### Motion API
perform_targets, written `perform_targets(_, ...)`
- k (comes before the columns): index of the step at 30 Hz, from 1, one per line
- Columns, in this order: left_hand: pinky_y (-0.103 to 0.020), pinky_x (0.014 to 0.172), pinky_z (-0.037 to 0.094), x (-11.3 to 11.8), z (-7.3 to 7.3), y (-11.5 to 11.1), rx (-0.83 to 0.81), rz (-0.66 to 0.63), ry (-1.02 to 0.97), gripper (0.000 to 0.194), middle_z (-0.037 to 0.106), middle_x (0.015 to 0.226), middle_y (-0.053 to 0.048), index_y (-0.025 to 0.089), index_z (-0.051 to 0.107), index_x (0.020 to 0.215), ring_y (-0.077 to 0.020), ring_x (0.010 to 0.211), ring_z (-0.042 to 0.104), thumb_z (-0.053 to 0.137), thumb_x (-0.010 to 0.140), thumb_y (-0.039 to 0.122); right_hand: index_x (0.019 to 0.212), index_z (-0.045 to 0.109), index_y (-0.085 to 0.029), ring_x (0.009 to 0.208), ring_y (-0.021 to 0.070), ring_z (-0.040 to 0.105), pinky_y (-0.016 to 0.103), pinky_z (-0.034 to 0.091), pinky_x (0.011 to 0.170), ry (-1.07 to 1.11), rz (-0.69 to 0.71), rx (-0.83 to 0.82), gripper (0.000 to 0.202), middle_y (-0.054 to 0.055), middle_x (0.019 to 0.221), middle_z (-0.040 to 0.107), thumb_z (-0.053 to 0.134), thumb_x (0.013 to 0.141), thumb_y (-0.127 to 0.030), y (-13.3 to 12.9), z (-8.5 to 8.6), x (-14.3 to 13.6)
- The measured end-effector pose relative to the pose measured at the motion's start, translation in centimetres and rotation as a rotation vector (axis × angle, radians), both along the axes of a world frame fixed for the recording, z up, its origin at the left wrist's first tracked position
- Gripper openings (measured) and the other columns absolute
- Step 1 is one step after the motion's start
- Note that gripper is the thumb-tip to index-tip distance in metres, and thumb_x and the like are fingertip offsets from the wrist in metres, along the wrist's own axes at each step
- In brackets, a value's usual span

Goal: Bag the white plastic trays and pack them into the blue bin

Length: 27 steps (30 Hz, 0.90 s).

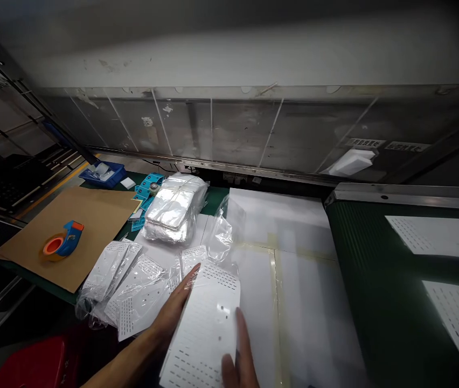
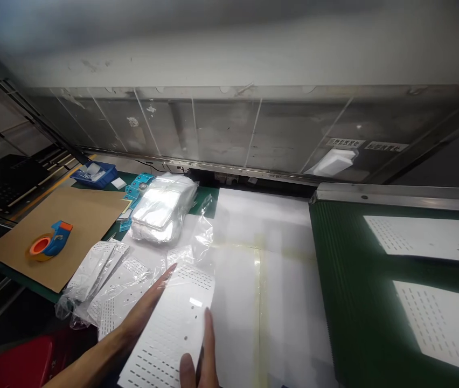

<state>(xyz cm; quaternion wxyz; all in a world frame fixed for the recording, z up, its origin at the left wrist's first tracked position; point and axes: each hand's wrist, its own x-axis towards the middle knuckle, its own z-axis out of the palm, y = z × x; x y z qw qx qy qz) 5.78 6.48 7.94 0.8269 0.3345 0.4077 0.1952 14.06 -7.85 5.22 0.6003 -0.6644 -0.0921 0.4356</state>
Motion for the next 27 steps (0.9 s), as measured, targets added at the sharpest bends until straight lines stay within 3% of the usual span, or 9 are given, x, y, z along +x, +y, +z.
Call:
perform_targets(2,-0.04,0.101,0.033,-0.7,-0.4,0.5,-0.084,0.016,-0.06,0.057,0.045,0.137,-0.007,0.027,0.032,0.139,-0.0265,0.119,0.047,0.049,0.086,0.04,0.141,0.018,-0.025,0.11,0.0287,0.055,0.04,0.05,0.081,0.002,0.023,0.011,0.08,0.012,0.132,0.049,0.043,0.077,-0.067,0.1,-0.6,2.1)
perform_targets(6,-0.041,0.099,0.036,-1.6,-0.7,0.7,-0.188,-0.034,-0.092,0.054,0.052,0.129,-0.009,0.026,0.036,0.137,-0.0256,0.108,0.055,0.051,0.086,0.038,0.121,0.048,-0.022,0.106,0.0241,0.056,0.039,0.045,0.092,-0.074,0.171,-0.057,0.049,0.009,0.122,0.057,0.056,0.08,-0.049,1.4,-1.0,6.1)
perform_targets(8,-0.04,0.099,0.035,-1.7,-0.9,0.6,-0.192,-0.063,-0.109,0.051,0.051,0.13,-0.009,0.026,0.038,0.136,-0.025,0.107,0.056,0.049,0.087,0.037,0.114,0.053,-0.022,0.104,0.0227,0.056,0.037,0.044,0.092,-0.079,0.219,-0.038,0.042,0.007,0.113,0.062,0.058,0.079,-0.045,2.3,-0.5,6.9)
perform_targets(14,-0.039,0.099,0.035,-1.9,-1.4,0.4,-0.184,-0.057,-0.111,0.048,0.042,0.139,-0.008,0.026,0.039,0.135,-0.0262,0.115,0.05,0.047,0.089,0.035,0.103,0.058,-0.02,0.092,0.0206,0.06,0.033,0.047,0.083,-0.082,0.224,0.016,0.03,0.006,0.1,0.066,0.055,0.082,-0.041,3.2,1.1,6.6)
perform_targets(18,-0.041,0.097,0.038,-1.6,-0.9,0.0,-0.198,-0.045,-0.074,0.051,0.045,0.137,-0.009,0.026,0.036,0.137,-0.0272,0.114,0.051,0.046,0.089,0.04,0.095,0.059,-0.019,0.082,0.019,0.06,0.029,0.048,0.076,-0.099,0.243,0.001,0.03,0.005,0.091,0.066,0.056,0.08,-0.044,3.2,1.6,6.8)
perform_targets(21,-0.042,0.099,0.037,-1.6,-0.9,-0.4,-0.15,-0.015,-0.01,0.056,0.044,0.138,-0.008,0.028,0.034,0.138,-0.0283,0.119,0.047,0.05,0.086,0.042,0.083,0.059,-0.021,0.07,0.0165,0.058,0.026,0.045,0.066,-0.269,0.26,-0.103,0.028,0.001,0.074,0.064,0.051,0.083,-0.047,3.3,1.3,6.9)
perform_targets(25,-0.042,0.104,0.031,-2.0,-1.8,-0.5,-0.094,-0.044,0.014,0.056,0.037,0.143,-0.004,0.029,0.034,0.138,-0.027,0.128,0.036,0.05,0.086,0.041,0.078,0.055,-0.023,0.064,0.0156,0.055,0.026,0.04,0.06,-0.633,0.323,-0.176,0.025,0.001,0.074,0.063,0.044,0.087,-0.043,3.3,-0.1,6.6)
perform_targets(27,-0.042,0.106,0.03,-2.3,-2.4,-0.4,-0.118,-0.07,0.015,0.055,0.035,0.144,-0.003,0.03,0.032,0.138,-0.0256,0.13,0.034,0.049,0.087,0.039,0.077,0.053,-0.023,0.065,0.016,0.055,0.026,0.04,0.061,-0.67,0.329,-0.199,0.023,0.001,0.075,0.063,0.044,0.087,-0.042,3.3,-0.7,6.5)
